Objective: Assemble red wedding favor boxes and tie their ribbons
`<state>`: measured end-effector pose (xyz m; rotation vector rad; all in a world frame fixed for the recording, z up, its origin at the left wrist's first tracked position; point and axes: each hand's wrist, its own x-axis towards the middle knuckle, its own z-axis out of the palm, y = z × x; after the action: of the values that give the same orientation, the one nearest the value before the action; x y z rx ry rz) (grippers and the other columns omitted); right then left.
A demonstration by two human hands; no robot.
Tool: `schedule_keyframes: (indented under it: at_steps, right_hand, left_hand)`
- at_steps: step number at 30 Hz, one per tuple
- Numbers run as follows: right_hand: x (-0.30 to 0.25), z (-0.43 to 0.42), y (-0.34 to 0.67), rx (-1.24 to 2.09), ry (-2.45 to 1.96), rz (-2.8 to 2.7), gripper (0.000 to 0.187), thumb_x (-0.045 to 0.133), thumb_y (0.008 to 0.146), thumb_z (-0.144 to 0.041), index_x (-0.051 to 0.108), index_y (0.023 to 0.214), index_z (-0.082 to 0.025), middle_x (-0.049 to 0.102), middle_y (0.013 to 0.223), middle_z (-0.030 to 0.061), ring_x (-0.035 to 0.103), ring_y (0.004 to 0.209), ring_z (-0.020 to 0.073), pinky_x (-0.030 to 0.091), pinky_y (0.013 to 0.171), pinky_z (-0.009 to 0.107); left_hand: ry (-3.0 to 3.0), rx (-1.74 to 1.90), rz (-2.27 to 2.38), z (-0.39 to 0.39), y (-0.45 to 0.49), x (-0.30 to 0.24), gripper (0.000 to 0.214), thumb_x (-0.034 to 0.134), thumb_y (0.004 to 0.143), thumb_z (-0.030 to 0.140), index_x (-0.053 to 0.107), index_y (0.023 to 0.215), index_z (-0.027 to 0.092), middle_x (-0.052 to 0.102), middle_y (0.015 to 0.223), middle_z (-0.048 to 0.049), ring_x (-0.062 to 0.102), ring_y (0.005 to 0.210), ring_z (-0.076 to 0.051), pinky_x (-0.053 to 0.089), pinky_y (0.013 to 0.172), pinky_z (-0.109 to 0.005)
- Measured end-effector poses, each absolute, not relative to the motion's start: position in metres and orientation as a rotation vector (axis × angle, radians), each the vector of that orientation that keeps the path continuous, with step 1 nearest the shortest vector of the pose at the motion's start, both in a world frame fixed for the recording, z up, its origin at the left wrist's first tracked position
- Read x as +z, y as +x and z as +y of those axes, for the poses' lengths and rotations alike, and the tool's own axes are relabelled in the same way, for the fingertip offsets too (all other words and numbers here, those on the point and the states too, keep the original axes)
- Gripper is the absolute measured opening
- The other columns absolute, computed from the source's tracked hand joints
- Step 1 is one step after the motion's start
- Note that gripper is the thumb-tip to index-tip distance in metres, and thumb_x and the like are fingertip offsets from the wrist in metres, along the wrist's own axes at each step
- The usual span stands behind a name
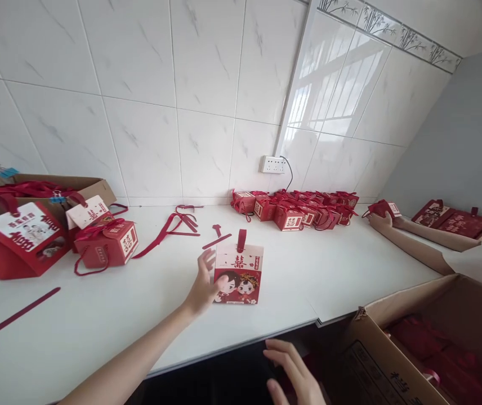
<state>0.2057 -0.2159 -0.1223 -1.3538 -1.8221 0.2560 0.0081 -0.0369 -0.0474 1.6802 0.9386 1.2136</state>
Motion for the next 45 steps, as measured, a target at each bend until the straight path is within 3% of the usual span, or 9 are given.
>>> schedule_keyframes:
  at_steps: [3, 6, 9, 11, 14, 20, 33, 38, 45]
  right_hand:
    - [-0.054, -0.177, 0.209, 0.073, -1.194, -1.816, 0.020, 0.048, 0.087, -0.020, 0.057, 0.103, -0.027, 0.062, 0.104, 0.0111, 0.064, 0.097, 0.0237, 0.057, 0.078, 0.034]
    - [-0.012, -0.125, 0.209, -0.112, -1.134, -1.675, 0.026, 0.052, 0.085, -0.020, 0.051, 0.111, -0.024, 0.057, 0.110, 0.0133, 0.058, 0.105, 0.0253, 0.053, 0.084, 0.041]
    - [0.007, -0.079, 0.203, 0.085, -1.110, -1.677, 0.037, 0.055, 0.083, -0.026, 0.045, 0.119, -0.021, 0.057, 0.114, 0.0141, 0.057, 0.107, 0.0247, 0.052, 0.084, 0.040]
    - [0.013, -0.062, 0.199, 0.302, -1.121, -1.783, 0.033, 0.055, 0.082, -0.025, 0.049, 0.114, -0.020, 0.063, 0.107, 0.0104, 0.062, 0.098, 0.0215, 0.052, 0.081, 0.036]
    - [0.019, -0.053, 0.196, 0.511, -1.134, -1.848, 0.013, 0.052, 0.084, -0.025, 0.058, 0.094, -0.019, 0.068, 0.085, 0.0030, 0.063, 0.075, 0.0159, 0.049, 0.070, 0.028]
    - [0.024, -0.033, 0.203, 0.607, -1.075, -1.808, 0.011, 0.051, 0.083, -0.025, 0.058, 0.080, -0.017, 0.062, 0.071, 0.0000, 0.055, 0.064, 0.0117, 0.042, 0.058, 0.022]
    - [0.008, -0.004, 0.184, 0.866, -0.881, -1.710, 0.016, 0.052, 0.082, -0.030, 0.058, 0.077, -0.017, 0.051, 0.063, -0.0018, 0.045, 0.054, 0.0092, 0.035, 0.050, 0.020]
    - [0.009, -0.002, 0.187, 0.892, -0.867, -1.737, 0.018, 0.051, 0.084, -0.032, 0.057, 0.077, -0.016, 0.045, 0.060, -0.0028, 0.039, 0.053, 0.0086, 0.031, 0.048, 0.019]
    - [0.007, -0.003, 0.188, 0.903, -0.833, -1.747, 0.016, 0.049, 0.085, -0.030, 0.053, 0.077, -0.017, 0.038, 0.055, -0.0055, 0.031, 0.049, 0.0075, 0.027, 0.045, 0.019]
  left_hand:
    - [1.950, 1.414, 0.771, -0.027, 0.000, -0.018, 0.070, 0.061, 0.070, 0.041, 0.028, 0.130, 0.025, 0.036, 0.142, -0.0143, 0.034, 0.134, -0.030, 0.030, 0.110, -0.049]
    - [2.084, 1.269, 0.711, -0.019, 0.002, 0.021, 0.061, 0.060, 0.072, 0.036, 0.036, 0.127, 0.027, 0.047, 0.134, -0.0107, 0.041, 0.129, -0.028, 0.035, 0.107, -0.046]
    - [2.123, 1.033, 0.739, -0.016, 0.012, 0.042, 0.050, 0.063, 0.073, 0.035, 0.047, 0.120, 0.028, 0.055, 0.126, -0.0076, 0.048, 0.122, -0.028, 0.039, 0.104, -0.043]
    - [2.081, 0.965, 0.747, -0.016, 0.017, 0.040, 0.035, 0.061, 0.076, 0.035, 0.054, 0.110, 0.027, 0.061, 0.116, -0.0059, 0.056, 0.112, -0.026, 0.045, 0.098, -0.041]
    - [1.923, 1.063, 0.824, -0.018, 0.020, 0.024, 0.019, 0.058, 0.078, 0.037, 0.055, 0.094, 0.026, 0.064, 0.097, -0.0040, 0.063, 0.093, -0.022, 0.052, 0.084, -0.035]
    - [1.775, 1.092, 0.959, -0.008, 0.027, 0.009, 0.022, 0.063, 0.074, 0.044, 0.054, 0.083, 0.026, 0.060, 0.068, 0.0007, 0.059, 0.060, -0.018, 0.051, 0.056, -0.030]
    - [1.665, 1.363, 1.164, -0.010, 0.026, -0.004, 0.019, 0.061, 0.074, 0.045, 0.056, 0.077, 0.026, 0.056, 0.062, 0.0018, 0.055, 0.056, -0.016, 0.046, 0.051, -0.027]
    - [1.668, 1.385, 1.184, -0.010, 0.029, -0.005, 0.028, 0.059, 0.075, 0.044, 0.047, 0.059, 0.024, 0.043, 0.051, 0.0037, 0.045, 0.048, -0.013, 0.040, 0.047, -0.026]
    - [1.710, 1.398, 1.212, -0.010, 0.028, -0.003, 0.030, 0.059, 0.074, 0.040, 0.045, 0.054, 0.023, 0.039, 0.050, 0.0038, 0.040, 0.047, -0.012, 0.036, 0.044, -0.024]
